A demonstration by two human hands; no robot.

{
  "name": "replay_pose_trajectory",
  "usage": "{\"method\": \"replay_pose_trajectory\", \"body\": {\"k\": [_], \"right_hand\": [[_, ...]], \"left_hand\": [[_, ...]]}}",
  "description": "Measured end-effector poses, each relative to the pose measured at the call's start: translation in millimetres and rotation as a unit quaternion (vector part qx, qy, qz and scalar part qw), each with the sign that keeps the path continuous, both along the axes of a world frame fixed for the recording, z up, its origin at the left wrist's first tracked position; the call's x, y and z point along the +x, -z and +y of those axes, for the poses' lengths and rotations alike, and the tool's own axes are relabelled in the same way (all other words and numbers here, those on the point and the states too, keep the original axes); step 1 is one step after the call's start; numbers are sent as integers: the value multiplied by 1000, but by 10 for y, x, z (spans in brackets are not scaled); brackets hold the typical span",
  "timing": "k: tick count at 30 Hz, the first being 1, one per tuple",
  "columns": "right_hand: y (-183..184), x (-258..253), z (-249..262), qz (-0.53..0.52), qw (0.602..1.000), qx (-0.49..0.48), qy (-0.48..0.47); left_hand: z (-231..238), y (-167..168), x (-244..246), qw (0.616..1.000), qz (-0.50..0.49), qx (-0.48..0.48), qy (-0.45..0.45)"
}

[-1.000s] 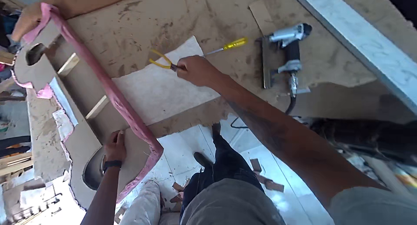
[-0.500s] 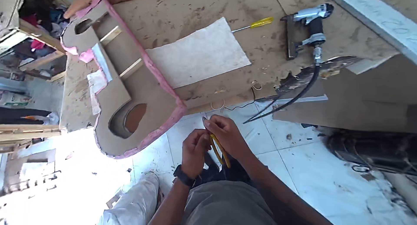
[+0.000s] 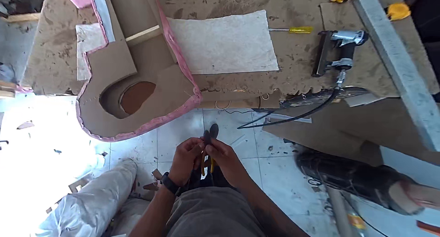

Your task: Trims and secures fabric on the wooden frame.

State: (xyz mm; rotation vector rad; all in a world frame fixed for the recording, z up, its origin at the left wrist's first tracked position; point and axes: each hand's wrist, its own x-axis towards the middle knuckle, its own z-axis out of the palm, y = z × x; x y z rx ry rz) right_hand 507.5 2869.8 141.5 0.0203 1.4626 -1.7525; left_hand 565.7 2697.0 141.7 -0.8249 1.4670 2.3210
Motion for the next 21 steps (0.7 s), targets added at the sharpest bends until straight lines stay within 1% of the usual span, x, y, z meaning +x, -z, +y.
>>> {"method": "replay_pose_trajectory", "body": {"k": [3,5,6,8,9,10,12,13,14,16,17,19,20,21], "right_hand": [[7,44,-28,-25,1000,-5,6],[-74,-34,-92,-15,999,45,10],[-132,-83,-138,4,997,80,3],[-237,-134,-214,73,985,158,-21],[-271,-146,-229,114,977,177,-32],[-293,-154,-219,141,975,171,-38],[-295,-193,-132,123,989,85,-17],[-243,-230,-57,96,995,33,-8],[-158,-277,31,73,997,-7,-21],[-21,-386,156,63,991,-49,-107],[-12,-428,164,67,985,-57,-149],[-27,-476,131,20,976,-109,-190],[-38,-481,89,-13,973,-134,-186],[-37,-486,34,-38,974,-142,-170]], "left_hand": [[-60,-36,-79,1000,3,-5,12],[-126,-60,-152,999,11,-29,21],[-160,-75,-185,997,17,-65,34],[-198,-126,-252,988,22,-142,57],[-212,-161,-300,985,26,-160,58],[-231,-194,-342,985,34,-157,55],[-292,-230,-397,988,84,-106,70],[-344,-212,-412,985,127,-72,89],[-405,-163,-418,978,173,-30,111],[-501,-25,-431,957,245,59,141],[-530,26,-447,949,260,89,153],[-570,60,-491,945,257,100,174],[-601,45,-524,947,247,84,187],[-647,8,-573,950,232,47,202]]}}
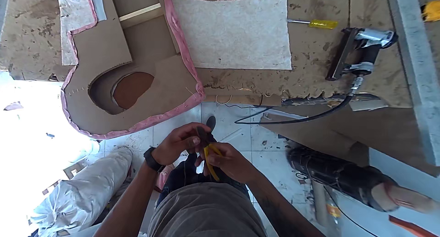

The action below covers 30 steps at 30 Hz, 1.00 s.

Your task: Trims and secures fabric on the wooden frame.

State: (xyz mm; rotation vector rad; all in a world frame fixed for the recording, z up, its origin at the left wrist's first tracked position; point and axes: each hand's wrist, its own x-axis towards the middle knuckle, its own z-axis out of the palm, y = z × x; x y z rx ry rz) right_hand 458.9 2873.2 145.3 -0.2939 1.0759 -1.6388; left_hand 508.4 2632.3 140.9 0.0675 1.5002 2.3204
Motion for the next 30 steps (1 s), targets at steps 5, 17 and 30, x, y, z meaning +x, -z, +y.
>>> {"method": "replay_pose_trajectory", "body": {"k": [5,17,30], "right_hand": [[228,-138,-302,-18,993,106,42],[521,-642,-415,-143,988,29,-51],[627,-447,-611,-135,991,6,20]], "left_hand": [[-482,-81,-323,927,17,-353,-122],[-1327,544,-2001,703,59,-700,-111],[-1316,521,-1992,700,29,-705,-116]]}}
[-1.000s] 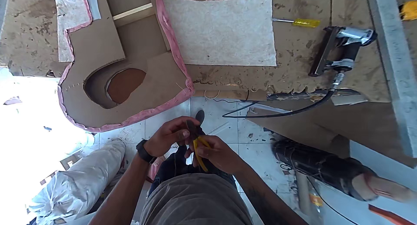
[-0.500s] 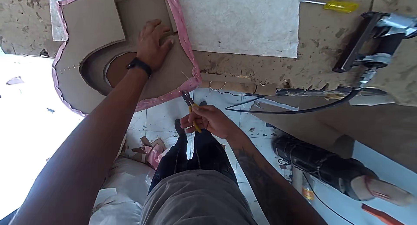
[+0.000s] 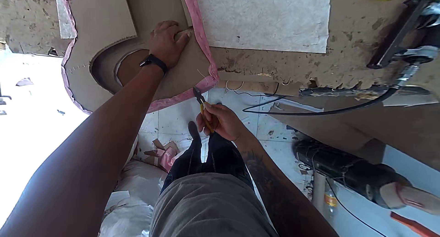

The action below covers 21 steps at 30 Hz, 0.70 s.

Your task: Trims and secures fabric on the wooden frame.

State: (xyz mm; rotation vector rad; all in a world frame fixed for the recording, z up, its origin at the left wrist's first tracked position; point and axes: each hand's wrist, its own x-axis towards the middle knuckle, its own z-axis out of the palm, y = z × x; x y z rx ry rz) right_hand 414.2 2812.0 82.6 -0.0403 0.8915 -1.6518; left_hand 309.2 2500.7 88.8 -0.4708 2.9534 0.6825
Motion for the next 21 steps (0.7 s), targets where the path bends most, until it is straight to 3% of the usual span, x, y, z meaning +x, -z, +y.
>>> {"method": "replay_pose_trajectory", "body": {"k": [9,12,13,15,17,18,21], "right_hand": [[-15,25,82,-25,1000,-11,-8],[-83,133,-56,62,993,91,49],[-101,213,-124,133,978,146,73],[-10,417,-251,350,887,282,103],[183,501,-197,459,826,304,122],[198,443,-142,457,834,285,119],[-97,195,26,278,941,181,74]], "left_hand": [[1,6,3,1000,-2,10,-6],[3,8,13,1000,0,10,-7],[1,4,-2,1000,1,10,-8],[-14,-2,5,1000,1,10,-11],[22,14,25,1000,1,15,-8],[33,22,17,1000,4,19,-8],[-33,5,-14,1000,5,15,-12]]}}
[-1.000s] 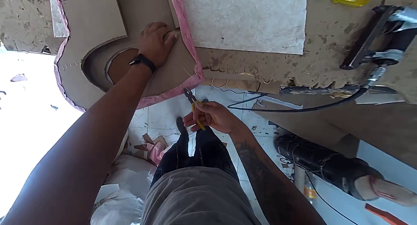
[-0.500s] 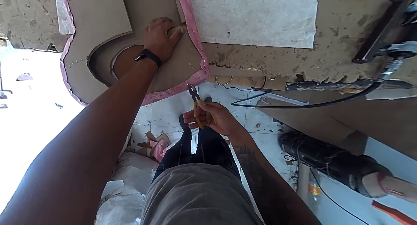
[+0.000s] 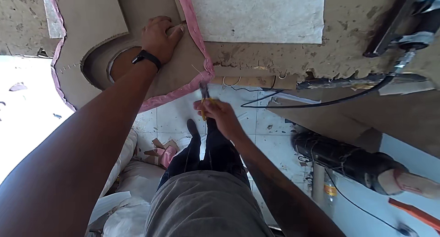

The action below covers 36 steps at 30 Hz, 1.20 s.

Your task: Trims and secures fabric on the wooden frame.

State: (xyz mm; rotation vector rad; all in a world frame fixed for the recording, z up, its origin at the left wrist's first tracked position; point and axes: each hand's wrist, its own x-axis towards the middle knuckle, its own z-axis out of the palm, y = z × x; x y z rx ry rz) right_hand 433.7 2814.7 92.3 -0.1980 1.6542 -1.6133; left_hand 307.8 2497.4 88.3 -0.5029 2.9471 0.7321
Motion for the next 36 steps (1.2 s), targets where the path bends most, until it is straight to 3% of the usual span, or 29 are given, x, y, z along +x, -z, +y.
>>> {"method": "replay_pose_trajectory", "body": {"k": [2,5,9,22,25,27,28,30,32,34,36], "right_hand": [[-43,-133,78,-127,988,-92,14],[-100,-321,152,-197,976,-91,-11],[-194,-475,219,-219,973,-49,-50],[-157,-781,278,-244,957,-56,-148],[-110,-765,164,-165,979,-17,-118],[-85,-533,50,7,994,94,-63],[-56,-390,-3,122,978,163,-51],[88,-130,12,223,958,175,-42],[123,-136,84,156,980,113,-52],[12,-220,139,-23,999,-7,-47],[-91,-247,175,-181,976,-120,9]], "left_hand": [[31,24,33,1000,-5,3,5],[33,15,0,1000,2,4,2],[29,10,6,1000,1,2,-2],[31,11,-9,1000,6,8,-4],[34,14,13,1000,6,9,-7],[29,11,2,1000,6,11,-8],[28,12,-1,1000,7,13,-9],[47,14,18,1000,2,13,-5],[66,14,11,1000,7,12,-7],[11,1,-6,1000,7,3,-10],[36,33,48,1000,-2,9,-5]]}}
